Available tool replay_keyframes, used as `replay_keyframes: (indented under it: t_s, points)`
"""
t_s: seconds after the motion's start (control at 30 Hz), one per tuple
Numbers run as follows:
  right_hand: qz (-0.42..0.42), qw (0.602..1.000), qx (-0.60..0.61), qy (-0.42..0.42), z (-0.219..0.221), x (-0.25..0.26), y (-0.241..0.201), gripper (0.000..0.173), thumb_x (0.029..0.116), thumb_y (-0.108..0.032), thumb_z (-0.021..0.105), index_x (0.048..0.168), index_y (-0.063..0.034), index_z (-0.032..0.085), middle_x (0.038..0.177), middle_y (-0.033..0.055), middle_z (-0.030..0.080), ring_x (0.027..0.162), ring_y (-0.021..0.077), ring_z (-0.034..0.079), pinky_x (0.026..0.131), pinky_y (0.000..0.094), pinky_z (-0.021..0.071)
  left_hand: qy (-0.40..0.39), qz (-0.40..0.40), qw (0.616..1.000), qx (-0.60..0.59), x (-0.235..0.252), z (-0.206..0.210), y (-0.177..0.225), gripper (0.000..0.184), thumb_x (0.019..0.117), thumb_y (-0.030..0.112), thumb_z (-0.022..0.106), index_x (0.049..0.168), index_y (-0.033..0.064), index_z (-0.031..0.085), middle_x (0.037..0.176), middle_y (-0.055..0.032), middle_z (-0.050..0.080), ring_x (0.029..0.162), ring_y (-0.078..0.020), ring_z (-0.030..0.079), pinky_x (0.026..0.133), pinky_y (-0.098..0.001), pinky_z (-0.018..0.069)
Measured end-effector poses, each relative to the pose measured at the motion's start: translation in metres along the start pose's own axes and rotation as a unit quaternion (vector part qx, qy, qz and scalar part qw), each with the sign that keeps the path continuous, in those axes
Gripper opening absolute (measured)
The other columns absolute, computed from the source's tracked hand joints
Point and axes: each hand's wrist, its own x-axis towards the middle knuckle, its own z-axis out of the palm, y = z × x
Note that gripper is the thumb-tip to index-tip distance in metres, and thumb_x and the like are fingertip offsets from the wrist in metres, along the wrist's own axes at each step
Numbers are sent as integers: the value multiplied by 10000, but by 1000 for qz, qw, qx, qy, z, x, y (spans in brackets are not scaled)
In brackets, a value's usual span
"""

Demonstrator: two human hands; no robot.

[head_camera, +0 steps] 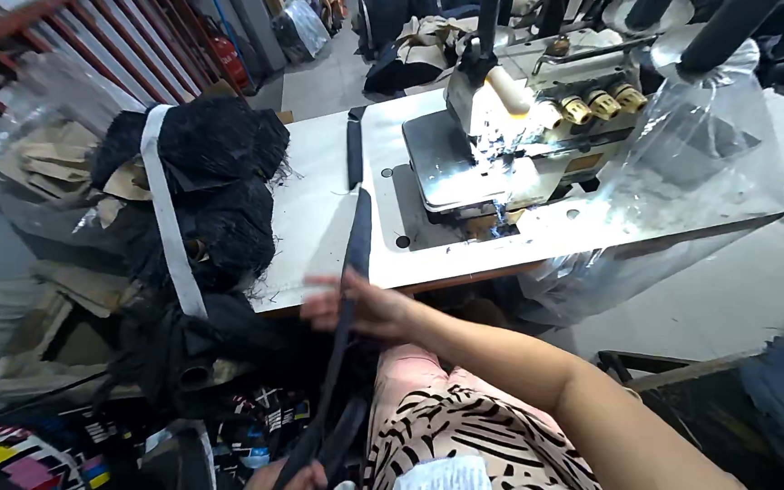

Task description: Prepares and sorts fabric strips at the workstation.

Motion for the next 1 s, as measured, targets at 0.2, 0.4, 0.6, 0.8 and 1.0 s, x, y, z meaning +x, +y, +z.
replay_keyframes:
  t_s: [0.2, 0.4, 0.6, 0.8, 1.0]
  points:
    - [-52, 960, -251, 109, 23, -4, 13, 310, 1098, -179, 342, 993, 13, 562, 661, -8, 505, 567, 67, 505, 587, 245, 479, 237, -1, 971, -18, 46, 16, -13, 871, 1064, 609, 199, 1535, -113, 322, 1535, -231, 480, 1414, -249, 500, 1173, -396, 404]
    - [169, 770, -481, -385, 24, -56, 85, 257, 919, -70, 734, 1111, 97, 703, 933, 230, 704, 864, 316, 673, 809, 499, 513, 168, 136, 965, -151, 67, 26, 33, 347, 1084, 375, 459, 1228, 156, 687, 1123, 141, 730, 913, 5, 699, 823, -230, 604]
    - [43, 998, -40, 17, 2, 2, 7, 374, 1121, -299, 243, 1255, -81, 515, 980, 5, 674, 901, 87, 662, 848, 283, 552, 5, 111, 994, -23, 12, -1, 10, 214, 1041, 95, 528, 1074, 9, 721, 1028, 47, 745, 963, 65, 653, 904, -190, 544]
    - [-71, 973, -208, 68, 21, -1, 28, 333, 1103, -160, 272, 989, 0, 540, 704, -9, 527, 612, 61, 540, 628, 237, 505, 242, 12, 965, -96, 45, 24, -16, 751, 1062, 481, 389, 1541, -77, 240, 1458, -167, 529, 1264, -143, 595, 1042, -338, 514]
    - [196, 752, -514, -363, 27, -65, 109, 205, 991, -77, 642, 1068, 106, 691, 924, 252, 683, 873, 347, 659, 807, 528, 495, 274, 122, 931, -206, 73, 38, 20, 283, 1087, 290, 447, 1110, 150, 692, 954, 134, 761, 886, -12, 724, 822, -233, 612]
